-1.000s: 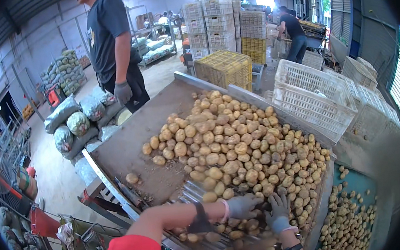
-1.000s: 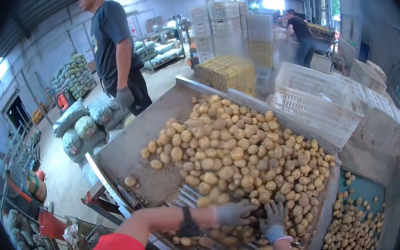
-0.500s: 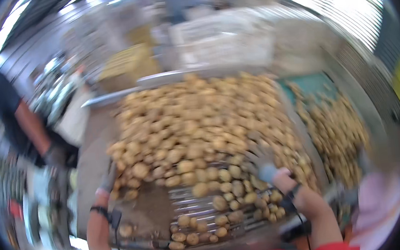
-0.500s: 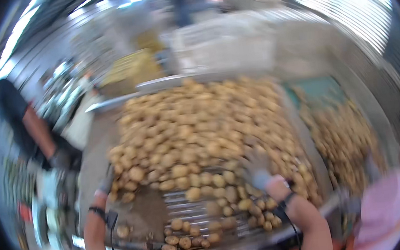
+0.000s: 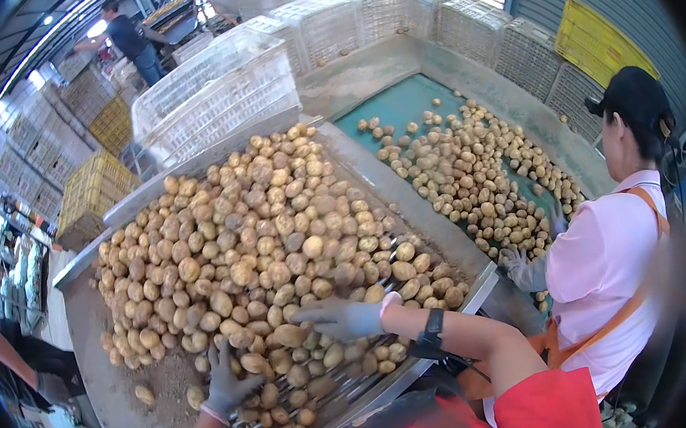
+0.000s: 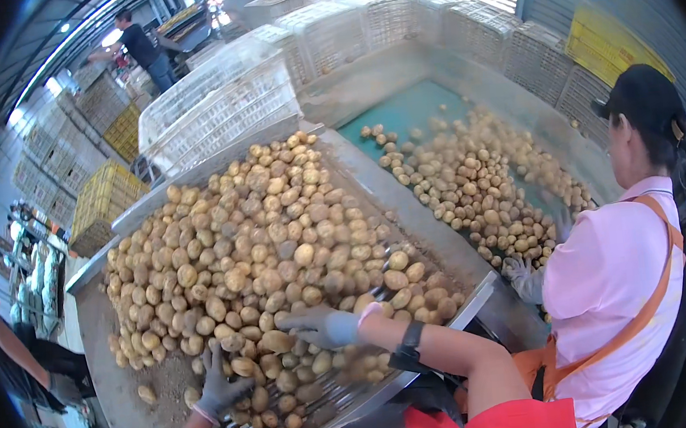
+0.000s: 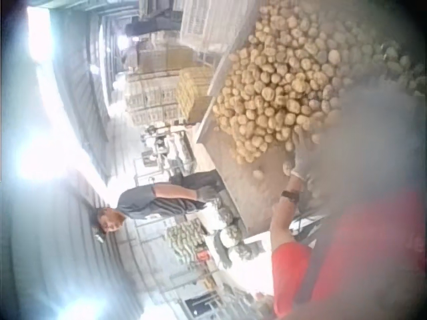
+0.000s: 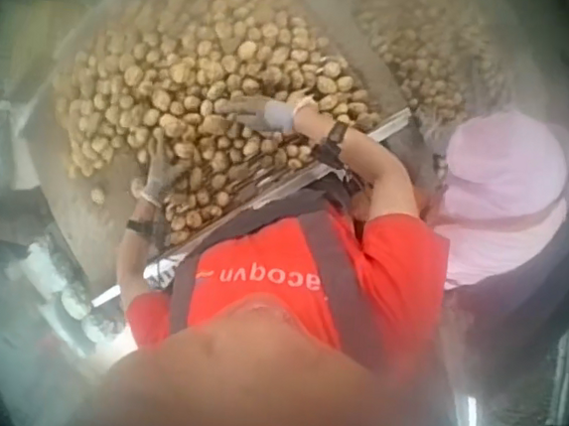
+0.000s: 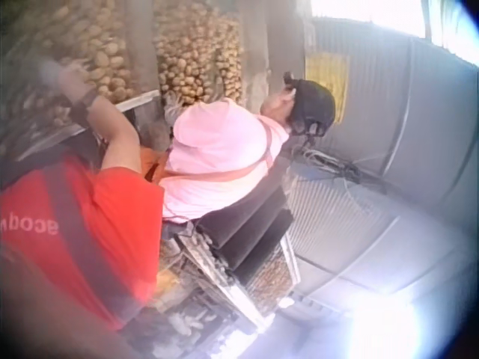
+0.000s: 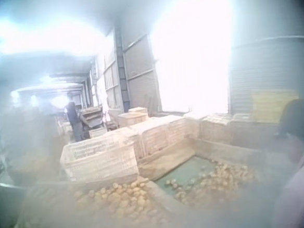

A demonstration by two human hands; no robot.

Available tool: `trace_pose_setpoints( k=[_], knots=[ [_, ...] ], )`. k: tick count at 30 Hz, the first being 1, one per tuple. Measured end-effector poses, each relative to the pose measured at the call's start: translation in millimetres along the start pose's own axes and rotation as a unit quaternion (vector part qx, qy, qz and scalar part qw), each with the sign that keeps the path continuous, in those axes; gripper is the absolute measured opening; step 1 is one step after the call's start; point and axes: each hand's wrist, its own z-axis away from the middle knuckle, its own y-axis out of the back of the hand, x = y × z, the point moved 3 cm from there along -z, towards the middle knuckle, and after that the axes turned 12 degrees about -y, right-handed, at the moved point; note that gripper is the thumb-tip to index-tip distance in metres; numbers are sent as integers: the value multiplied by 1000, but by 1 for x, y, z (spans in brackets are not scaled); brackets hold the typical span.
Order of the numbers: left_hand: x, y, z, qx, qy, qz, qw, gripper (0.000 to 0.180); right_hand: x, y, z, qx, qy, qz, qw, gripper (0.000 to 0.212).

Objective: The person sorts potatoes on a vibrating metal conveyor, pushing them along the rails and clearing debris. They lift and empty large mesh bags of potatoes onto the sorting table and occasionally move small waste items into a separate bin.

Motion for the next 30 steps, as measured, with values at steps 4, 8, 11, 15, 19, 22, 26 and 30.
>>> trace_pose_setpoints(
  k=[4,8,11,15,19,22,26,30],
  knots=[
    [33,-14,-7,0,43,32,999,129,56,41,48,58,-69,-117,989,56],
    [48,-24,-27,35,48,103,993,132,97,81,65,382,-203,-112,894,67],
    [51,-35,-50,23,-1,137,990,130,113,129,46,604,-211,-191,745,63],
    [45,-46,-79,76,75,332,937,130,100,177,21,450,-144,-349,809,56],
    [42,-51,-91,61,205,340,916,127,58,150,8,95,-30,-64,993,71],
    [45,-52,-101,55,160,251,953,131,77,136,3,163,-111,91,976,77],
    [47,-70,-118,72,96,387,914,134,130,116,-9,181,-393,-16,902,88],
    [48,-79,-128,7,57,343,938,131,122,61,-22,53,-333,-10,941,90]
  ],
)
